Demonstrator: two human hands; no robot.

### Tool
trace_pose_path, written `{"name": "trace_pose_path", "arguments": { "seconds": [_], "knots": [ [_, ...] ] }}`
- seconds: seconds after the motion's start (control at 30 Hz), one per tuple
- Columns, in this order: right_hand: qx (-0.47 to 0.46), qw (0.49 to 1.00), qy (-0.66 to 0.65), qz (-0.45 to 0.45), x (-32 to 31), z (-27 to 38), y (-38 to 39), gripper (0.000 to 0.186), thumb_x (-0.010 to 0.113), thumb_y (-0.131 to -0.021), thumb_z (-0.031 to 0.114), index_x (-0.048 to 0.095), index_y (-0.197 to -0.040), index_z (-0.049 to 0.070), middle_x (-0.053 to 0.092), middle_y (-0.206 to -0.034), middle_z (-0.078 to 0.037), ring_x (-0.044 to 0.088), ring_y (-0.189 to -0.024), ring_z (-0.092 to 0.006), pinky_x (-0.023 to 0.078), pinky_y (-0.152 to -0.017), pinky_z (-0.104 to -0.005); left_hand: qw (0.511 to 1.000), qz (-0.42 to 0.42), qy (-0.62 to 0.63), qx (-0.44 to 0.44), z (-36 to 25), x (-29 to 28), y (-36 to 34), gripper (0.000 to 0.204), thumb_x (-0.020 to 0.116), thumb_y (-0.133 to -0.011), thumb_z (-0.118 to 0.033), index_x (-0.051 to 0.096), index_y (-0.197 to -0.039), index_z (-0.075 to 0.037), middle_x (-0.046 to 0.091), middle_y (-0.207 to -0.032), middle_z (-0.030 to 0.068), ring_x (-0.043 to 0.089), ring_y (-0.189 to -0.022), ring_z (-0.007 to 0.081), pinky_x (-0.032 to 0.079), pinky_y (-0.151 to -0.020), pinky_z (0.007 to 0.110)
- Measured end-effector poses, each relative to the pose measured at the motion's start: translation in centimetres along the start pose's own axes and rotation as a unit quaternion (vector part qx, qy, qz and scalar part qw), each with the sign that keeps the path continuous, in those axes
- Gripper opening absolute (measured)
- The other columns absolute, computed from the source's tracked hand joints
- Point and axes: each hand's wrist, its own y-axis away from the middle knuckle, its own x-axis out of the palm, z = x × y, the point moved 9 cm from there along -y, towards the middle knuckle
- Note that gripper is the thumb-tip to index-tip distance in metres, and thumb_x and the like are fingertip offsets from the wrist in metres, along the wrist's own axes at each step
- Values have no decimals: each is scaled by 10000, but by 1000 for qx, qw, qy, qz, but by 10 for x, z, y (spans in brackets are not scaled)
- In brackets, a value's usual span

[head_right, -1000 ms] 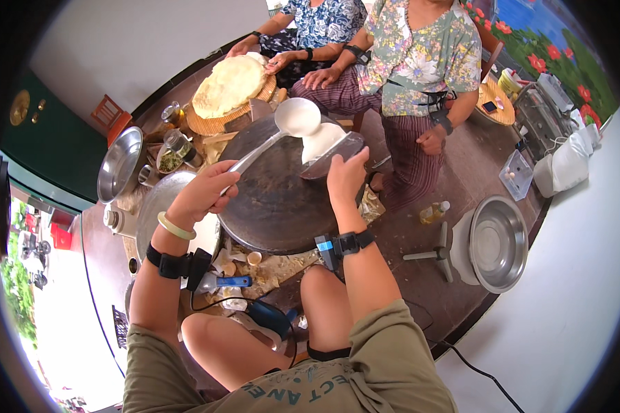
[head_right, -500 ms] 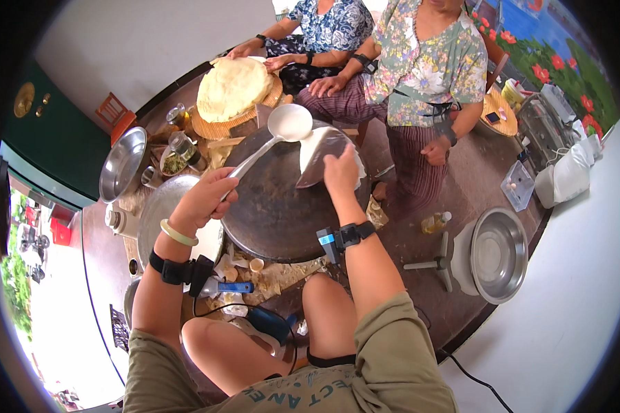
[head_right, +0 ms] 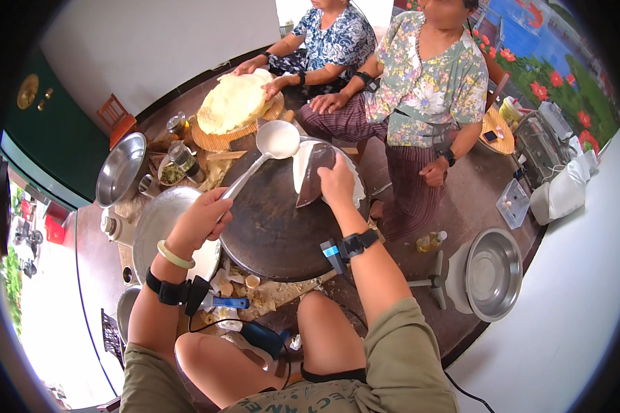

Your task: Preparing and cooking thin crepes on a traditional flat griddle using batter and various tools.

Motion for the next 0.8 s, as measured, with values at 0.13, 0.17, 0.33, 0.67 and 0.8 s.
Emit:
{"name": "trace_pose_path", "arguments": {
  "seconds": [0.13, 0.17, 0.33, 0.67, 0.8],
  "knots": [
    [32, 996, 28, -72, -44, -16, -23, 560, 593, -719, 237, 514, -1215, -11, 592, -1115, -270, 557, -1043, -430, 430, -902, -464, 1000, -9, 14, 8, -3, -4, 6, 236, 480, -911, -156, 505, -1110, -29, 456, -634, -15, 360, -417, 39, 250, -337, 194],
    [30, 997, 29, -72, -43, -14, -28, 560, 593, -719, 237, 514, -1215, -11, 592, -1115, -270, 557, -1043, -430, 430, -902, -464, 1000, -10, 15, 9, -4, -3, 6, 236, 480, -911, -156, 505, -1110, -29, 456, -634, -15, 360, -417, 39, 250, -337, 194],
    [-10, 999, 25, 39, 12, -5, -28, 576, 601, -706, 247, 520, -1222, 5, 595, -1120, -255, 550, -1058, -420, 420, -920, -449, 1000, -26, -14, 8, -4, -6, 11, 273, 472, -914, -151, 491, -1146, -9, 436, -603, -16, 342, -392, 45, 256, -333, 201],
    [1, 997, 63, 34, -7, -4, -64, 487, 594, -701, 242, 599, -1153, 63, 635, -1055, -219, 584, -1009, -397, 447, -891, -432, 998, -57, 7, 2, 3, -12, 21, 357, 474, -913, -141, 457, -1236, 12, 439, -616, -18, 340, -385, 51, 269, -334, 201],
    [-107, 983, -9, 150, 45, 10, -49, 525, 622, -678, 232, 593, -1162, 30, 626, -1077, -223, 569, -1055, -372, 429, -922, -380, 998, -65, -2, -1, 3, -19, 31, 235, 474, -907, -166, 507, -1091, -24, 447, -649, 0, 370, -428, 69, 300, -356, 223]
  ]
}}
